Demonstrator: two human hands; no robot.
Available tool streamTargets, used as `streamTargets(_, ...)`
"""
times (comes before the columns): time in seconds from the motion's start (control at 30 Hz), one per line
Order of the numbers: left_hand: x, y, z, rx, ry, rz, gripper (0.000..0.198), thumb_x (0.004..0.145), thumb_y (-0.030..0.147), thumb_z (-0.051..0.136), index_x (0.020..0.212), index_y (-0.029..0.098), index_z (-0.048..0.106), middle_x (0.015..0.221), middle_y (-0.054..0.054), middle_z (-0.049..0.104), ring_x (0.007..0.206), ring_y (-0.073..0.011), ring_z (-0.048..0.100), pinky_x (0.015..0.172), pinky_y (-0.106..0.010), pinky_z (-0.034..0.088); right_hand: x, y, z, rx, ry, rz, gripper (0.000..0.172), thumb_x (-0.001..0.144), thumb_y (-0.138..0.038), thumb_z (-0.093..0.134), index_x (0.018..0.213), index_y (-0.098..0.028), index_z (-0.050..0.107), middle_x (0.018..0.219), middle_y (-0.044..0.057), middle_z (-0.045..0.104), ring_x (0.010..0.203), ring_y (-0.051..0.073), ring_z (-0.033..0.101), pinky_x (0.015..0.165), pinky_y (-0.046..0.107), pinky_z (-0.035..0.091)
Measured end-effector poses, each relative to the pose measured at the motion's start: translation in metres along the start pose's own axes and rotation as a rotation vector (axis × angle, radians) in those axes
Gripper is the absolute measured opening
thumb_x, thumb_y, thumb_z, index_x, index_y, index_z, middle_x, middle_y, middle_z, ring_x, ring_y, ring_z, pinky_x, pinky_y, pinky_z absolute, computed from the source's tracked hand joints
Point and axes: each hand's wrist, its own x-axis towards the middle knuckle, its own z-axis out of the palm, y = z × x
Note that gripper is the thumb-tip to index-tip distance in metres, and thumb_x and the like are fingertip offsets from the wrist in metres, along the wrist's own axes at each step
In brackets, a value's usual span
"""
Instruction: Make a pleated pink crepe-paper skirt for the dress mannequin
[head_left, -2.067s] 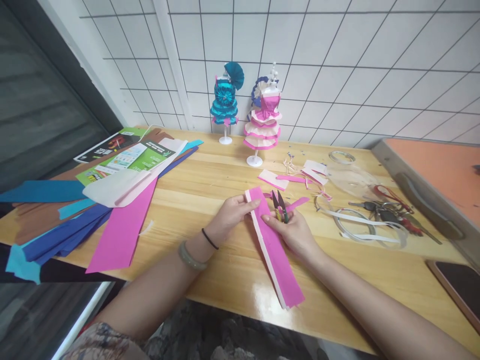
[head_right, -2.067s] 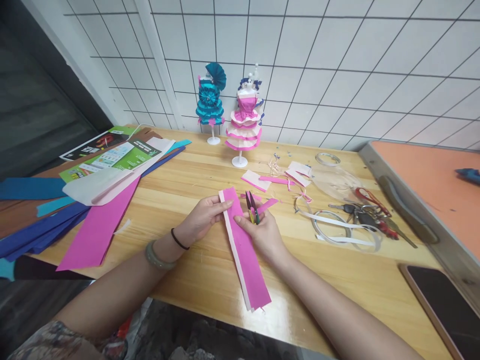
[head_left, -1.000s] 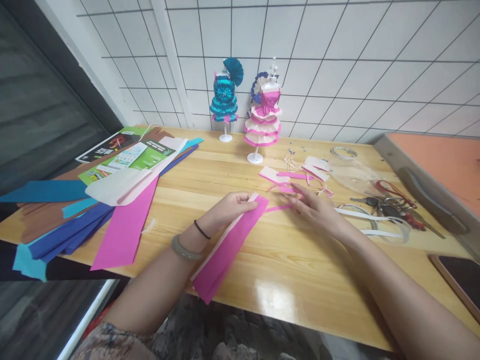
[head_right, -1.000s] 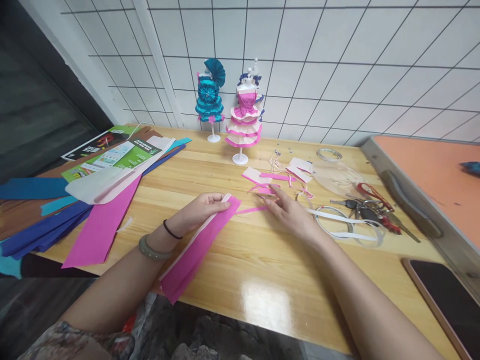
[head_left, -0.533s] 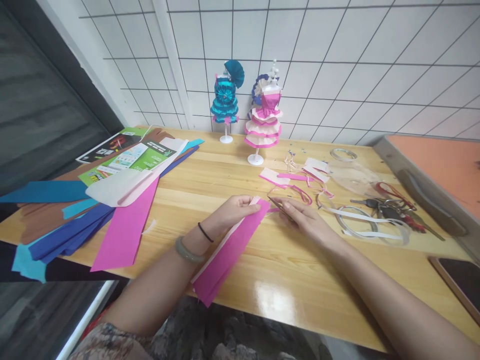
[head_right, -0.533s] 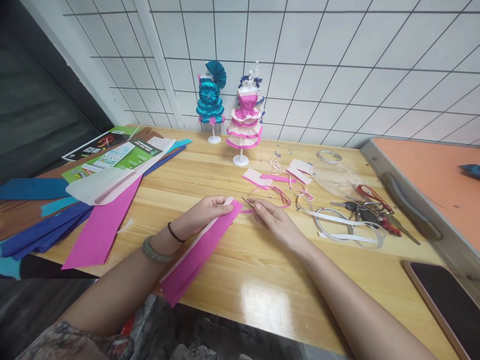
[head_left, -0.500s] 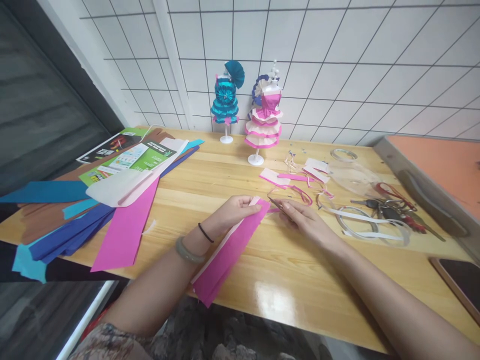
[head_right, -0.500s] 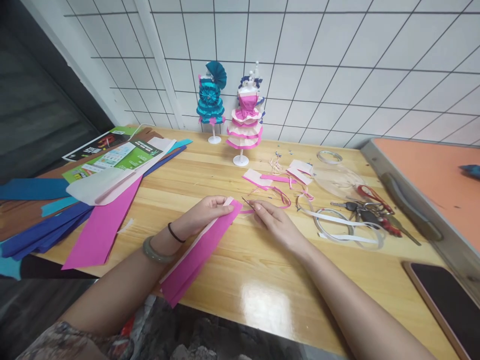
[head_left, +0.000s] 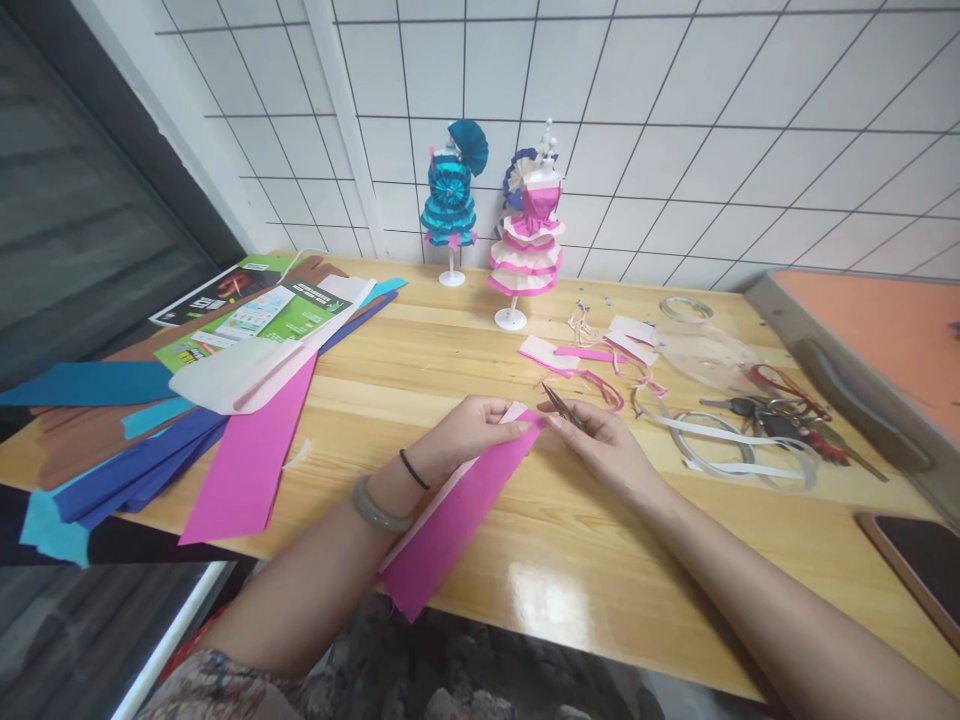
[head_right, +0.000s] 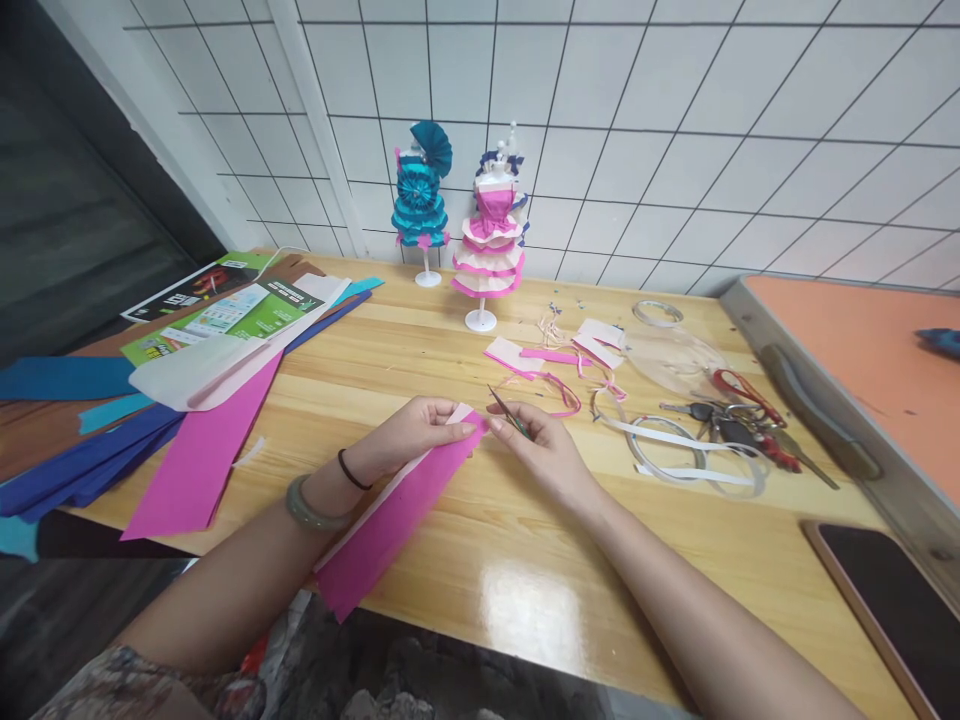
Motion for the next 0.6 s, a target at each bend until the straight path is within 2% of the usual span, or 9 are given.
streamTargets(0.13,0.001,-0.005,0.005,0.057,-0.065,0.052,0.036,0.069,0.038,0.07,0.092,0.011,0.068,0.087,-0.006,0.068,0.075,-0.0129,0.06,0.067,-0.022,0.04,0.0,0.0,0.004,-0.031,0.01,-0.014,0.035,0.072,-0.049,0.064,0.09,-0.018,0.068,0.086,0.004,0.069,0.083,0.02,0.062,0.08,0.032,0.046)
streamTargets(0.37,0.0,-0.001,0.013,0.055,-0.098,0.007,0.032,0.066,0.039,0.072,0.078,0.009,0.066,0.076,-0.003,0.066,0.07,-0.0111,0.057,0.065,-0.021,0.039,-0.001,-0.002,0.008,-0.027,0.013,-0.036,0.029,0.072,-0.046,0.065,0.076,-0.017,0.066,0.07,0.002,0.065,0.067,0.015,0.057,0.066,0.028,0.046)
streamTargets(0.6,0.0,-0.003,0.005,0.102,-0.034,0.03,0.033,0.072,0.042,0.067,0.084,0.011,0.066,0.078,-0.004,0.067,0.068,-0.0108,0.057,0.065,-0.023,0.04,-0.001,-0.005,0.005,-0.016,0.034,-0.015,0.029,0.073,-0.045,0.064,0.075,-0.016,0.063,0.068,0.001,0.061,0.064,0.014,0.055,0.064,0.026,0.043)
